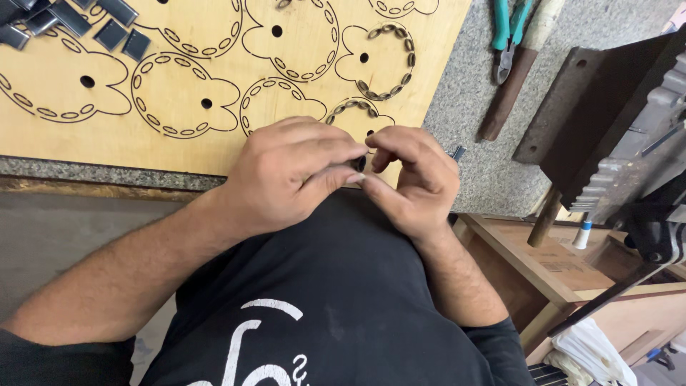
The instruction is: The person assembles small metal hinge components on a wooden board with pre-drawn outlines. They use pliers to place pieces, a hammer to tap them into position, and a sanding block to smooth edges. The person also uses a file to shape individual pieces before assembly.
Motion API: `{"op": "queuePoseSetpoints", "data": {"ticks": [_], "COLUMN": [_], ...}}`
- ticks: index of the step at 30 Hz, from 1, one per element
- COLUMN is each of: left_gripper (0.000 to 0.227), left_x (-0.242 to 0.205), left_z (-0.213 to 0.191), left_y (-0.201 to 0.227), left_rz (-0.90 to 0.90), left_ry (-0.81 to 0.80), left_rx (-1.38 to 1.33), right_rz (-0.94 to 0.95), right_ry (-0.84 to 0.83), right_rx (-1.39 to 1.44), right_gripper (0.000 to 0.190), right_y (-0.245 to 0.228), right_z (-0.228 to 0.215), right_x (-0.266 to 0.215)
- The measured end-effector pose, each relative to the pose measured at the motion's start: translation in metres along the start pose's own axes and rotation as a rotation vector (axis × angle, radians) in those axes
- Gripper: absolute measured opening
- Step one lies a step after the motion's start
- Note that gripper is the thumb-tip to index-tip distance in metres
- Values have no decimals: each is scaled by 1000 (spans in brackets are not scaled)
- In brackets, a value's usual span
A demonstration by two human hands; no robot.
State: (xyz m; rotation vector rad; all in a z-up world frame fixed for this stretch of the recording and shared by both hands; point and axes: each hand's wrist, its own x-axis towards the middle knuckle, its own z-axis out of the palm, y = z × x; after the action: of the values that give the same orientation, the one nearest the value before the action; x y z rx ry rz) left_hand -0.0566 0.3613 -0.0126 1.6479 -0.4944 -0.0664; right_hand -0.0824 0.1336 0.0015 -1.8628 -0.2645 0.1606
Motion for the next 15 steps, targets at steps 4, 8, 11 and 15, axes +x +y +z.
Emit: {"op": "queuePoseSetpoints", "data": {"ticks": [4,8,11,15], "left_gripper": [32,34,32,31], "left_x": [-1,-3,-5,-6], "left_z": [-3,-3,-3,-2], "left_y": [-4,-7,-8,-9], "left_rz": [165,204,202,183], "left_ry": [29,23,32,45], "left_rx": [63,79,72,70], "right_rz": [57,9,-49,-142], "right_ry": [-42,-62,-89,-107], "right_rx": [99,-3,-63,-194], "right_gripper": [29,30,31,35], "right_y": [-6,-15,-21,-28], "right_z": [-2,-4,-1,2], "right_x": [-4,-2,3,8]}}
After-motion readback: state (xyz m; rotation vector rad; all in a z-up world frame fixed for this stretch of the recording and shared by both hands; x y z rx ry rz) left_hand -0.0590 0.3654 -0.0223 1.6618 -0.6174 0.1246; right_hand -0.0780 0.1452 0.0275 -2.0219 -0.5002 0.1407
